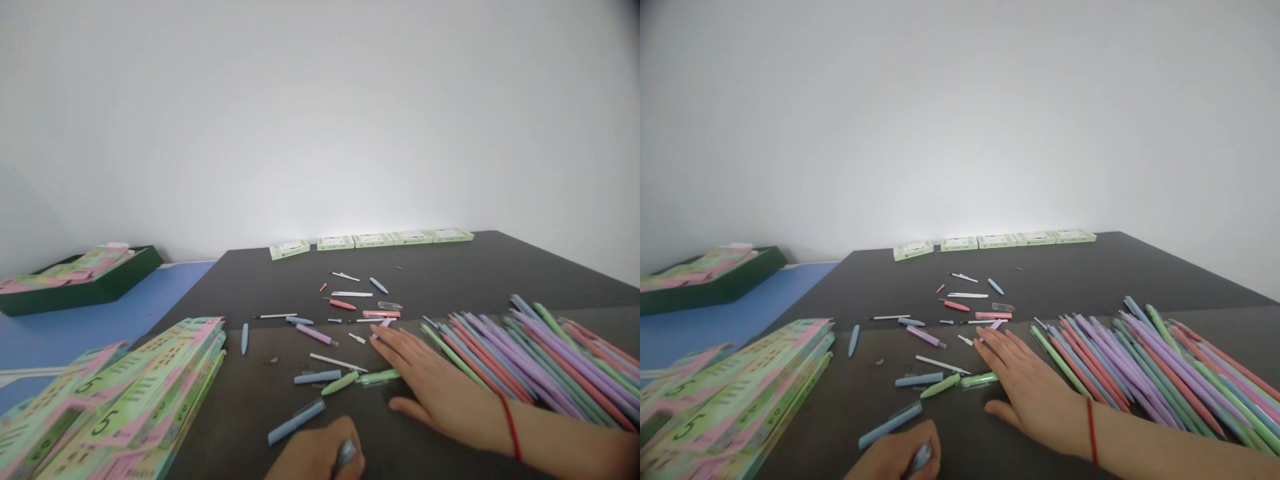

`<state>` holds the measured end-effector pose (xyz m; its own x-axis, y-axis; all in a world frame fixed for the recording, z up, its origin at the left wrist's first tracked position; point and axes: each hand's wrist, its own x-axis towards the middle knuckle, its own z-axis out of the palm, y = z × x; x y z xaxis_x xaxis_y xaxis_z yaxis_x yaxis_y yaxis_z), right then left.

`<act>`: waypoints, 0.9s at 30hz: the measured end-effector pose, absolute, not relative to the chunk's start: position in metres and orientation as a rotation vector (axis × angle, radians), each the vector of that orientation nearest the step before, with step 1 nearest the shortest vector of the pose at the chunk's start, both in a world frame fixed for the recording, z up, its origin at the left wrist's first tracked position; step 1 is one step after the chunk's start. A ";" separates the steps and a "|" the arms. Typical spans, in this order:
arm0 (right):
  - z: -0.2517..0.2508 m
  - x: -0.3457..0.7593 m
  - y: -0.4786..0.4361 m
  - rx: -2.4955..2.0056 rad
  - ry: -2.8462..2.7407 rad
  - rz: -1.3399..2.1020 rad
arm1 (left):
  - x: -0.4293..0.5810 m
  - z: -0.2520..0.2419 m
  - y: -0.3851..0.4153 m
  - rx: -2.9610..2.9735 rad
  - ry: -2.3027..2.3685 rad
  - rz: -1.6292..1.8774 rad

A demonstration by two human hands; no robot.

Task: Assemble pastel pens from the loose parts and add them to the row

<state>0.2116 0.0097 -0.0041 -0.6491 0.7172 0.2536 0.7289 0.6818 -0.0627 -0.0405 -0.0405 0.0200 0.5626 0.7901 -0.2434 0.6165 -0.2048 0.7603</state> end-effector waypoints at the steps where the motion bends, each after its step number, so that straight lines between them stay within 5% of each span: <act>1: -0.009 0.209 0.011 -1.178 -2.614 -0.109 | -0.045 0.026 -0.042 2.048 1.228 0.217; 8: -0.021 0.204 0.048 -1.369 -2.467 -0.250 | -0.089 0.025 -0.044 2.396 1.769 0.106; 17: -0.023 0.198 0.075 -1.257 -2.526 -0.221 | -0.071 0.018 -0.008 2.472 1.725 0.104; 27: 0.008 0.188 0.087 -0.478 -2.884 -0.217 | -0.047 0.014 0.044 2.557 1.686 0.161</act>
<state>0.1880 0.0870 0.0080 -0.9254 0.3017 0.2296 0.3326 0.9366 0.1100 -0.0471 0.0442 0.0144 0.3911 0.9192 0.0461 0.9113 -0.3937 0.1201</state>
